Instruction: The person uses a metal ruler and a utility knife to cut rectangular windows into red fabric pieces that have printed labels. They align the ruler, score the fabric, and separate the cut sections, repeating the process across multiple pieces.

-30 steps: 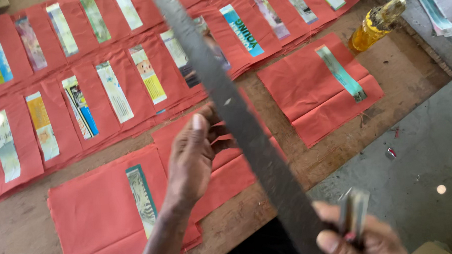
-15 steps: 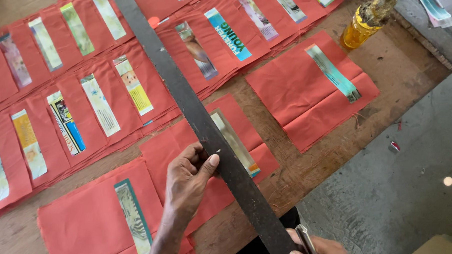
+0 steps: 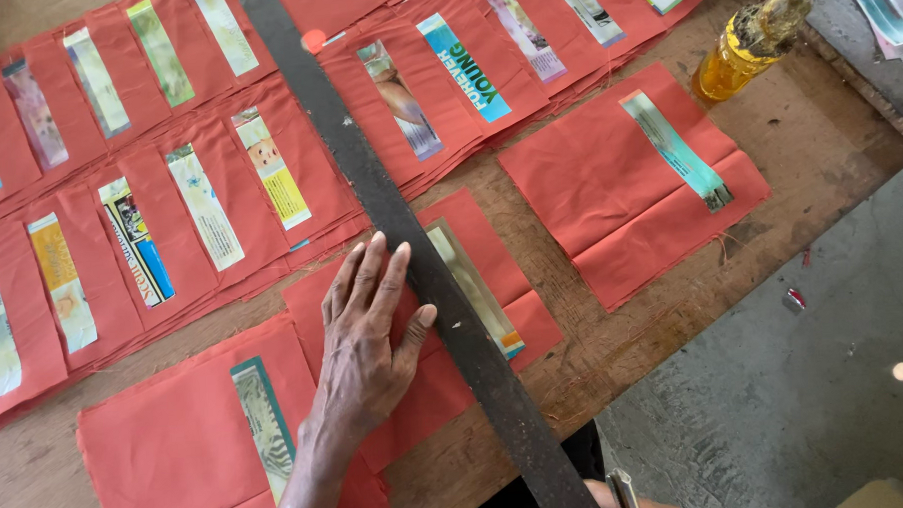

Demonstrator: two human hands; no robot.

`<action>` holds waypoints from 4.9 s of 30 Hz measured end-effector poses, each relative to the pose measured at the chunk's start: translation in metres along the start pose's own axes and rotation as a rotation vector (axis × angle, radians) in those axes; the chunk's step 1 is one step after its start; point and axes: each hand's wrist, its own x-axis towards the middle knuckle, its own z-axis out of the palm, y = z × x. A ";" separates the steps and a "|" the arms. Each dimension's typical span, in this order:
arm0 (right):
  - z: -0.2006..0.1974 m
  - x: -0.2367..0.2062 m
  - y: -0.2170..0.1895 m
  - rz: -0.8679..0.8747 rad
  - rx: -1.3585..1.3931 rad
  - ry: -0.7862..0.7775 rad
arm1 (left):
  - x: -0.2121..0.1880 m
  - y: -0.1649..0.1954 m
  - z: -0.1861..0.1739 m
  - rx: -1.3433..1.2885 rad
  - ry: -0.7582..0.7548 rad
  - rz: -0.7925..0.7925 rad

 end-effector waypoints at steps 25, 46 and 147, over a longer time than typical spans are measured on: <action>-0.012 0.003 0.015 0.096 -0.098 0.075 | 0.003 0.002 0.003 0.142 -0.094 0.017; -0.008 -0.003 0.009 0.146 -0.027 0.132 | 0.006 0.003 -0.002 0.154 -0.163 0.021; 0.050 0.067 -0.345 -0.935 -0.388 0.191 | 0.029 0.045 0.008 0.104 -0.441 -0.043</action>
